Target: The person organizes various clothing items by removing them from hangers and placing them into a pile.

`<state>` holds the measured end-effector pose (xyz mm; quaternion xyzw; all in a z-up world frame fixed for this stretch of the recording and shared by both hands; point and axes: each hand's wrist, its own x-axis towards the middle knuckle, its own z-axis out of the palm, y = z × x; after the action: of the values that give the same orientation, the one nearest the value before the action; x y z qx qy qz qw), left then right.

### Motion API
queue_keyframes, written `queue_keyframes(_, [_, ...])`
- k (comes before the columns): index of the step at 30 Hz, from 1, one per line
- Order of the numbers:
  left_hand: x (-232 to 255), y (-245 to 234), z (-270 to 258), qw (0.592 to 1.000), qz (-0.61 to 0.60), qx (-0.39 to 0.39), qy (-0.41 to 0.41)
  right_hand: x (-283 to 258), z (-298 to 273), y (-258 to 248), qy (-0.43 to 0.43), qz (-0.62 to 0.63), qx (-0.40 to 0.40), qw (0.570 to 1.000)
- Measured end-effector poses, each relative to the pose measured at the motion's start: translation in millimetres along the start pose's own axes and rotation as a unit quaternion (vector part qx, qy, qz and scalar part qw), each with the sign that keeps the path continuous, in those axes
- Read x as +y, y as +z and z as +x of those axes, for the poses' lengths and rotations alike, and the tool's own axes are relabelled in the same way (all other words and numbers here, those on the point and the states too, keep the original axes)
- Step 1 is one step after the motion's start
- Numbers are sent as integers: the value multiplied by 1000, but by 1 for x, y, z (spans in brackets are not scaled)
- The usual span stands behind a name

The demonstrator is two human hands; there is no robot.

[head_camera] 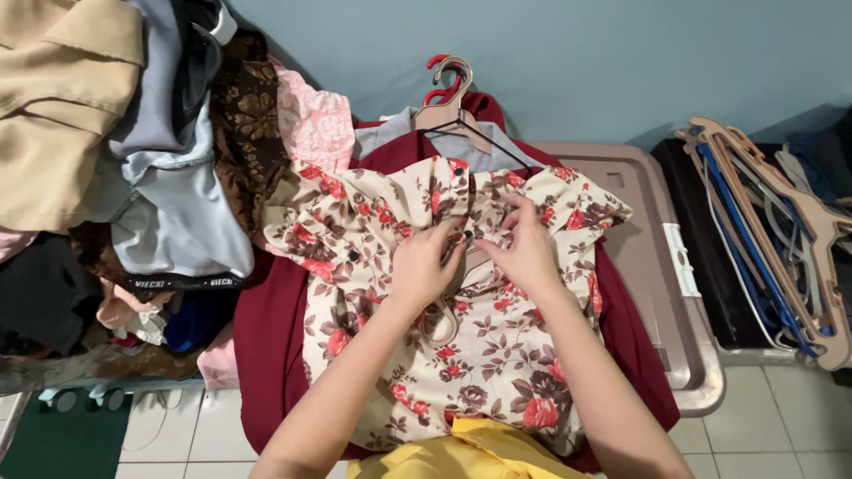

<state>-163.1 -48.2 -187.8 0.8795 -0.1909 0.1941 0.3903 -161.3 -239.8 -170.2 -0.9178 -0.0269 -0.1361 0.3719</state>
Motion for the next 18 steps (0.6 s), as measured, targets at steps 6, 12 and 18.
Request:
queue_keyframes(6, [-9, 12, -4, 998, 35, -29, -47, -3, -5, 3, 11, 13, -13, 1000])
queue_keyframes(12, [-4, 3, -19, 999, 37, 22, 13, 1, -13, 7, -14, -4, -6, 1000])
queue_keyframes(18, [-6, -30, -41, 985, 144, 96, -9, 1, -26, 6, -185, -132, -39, 973])
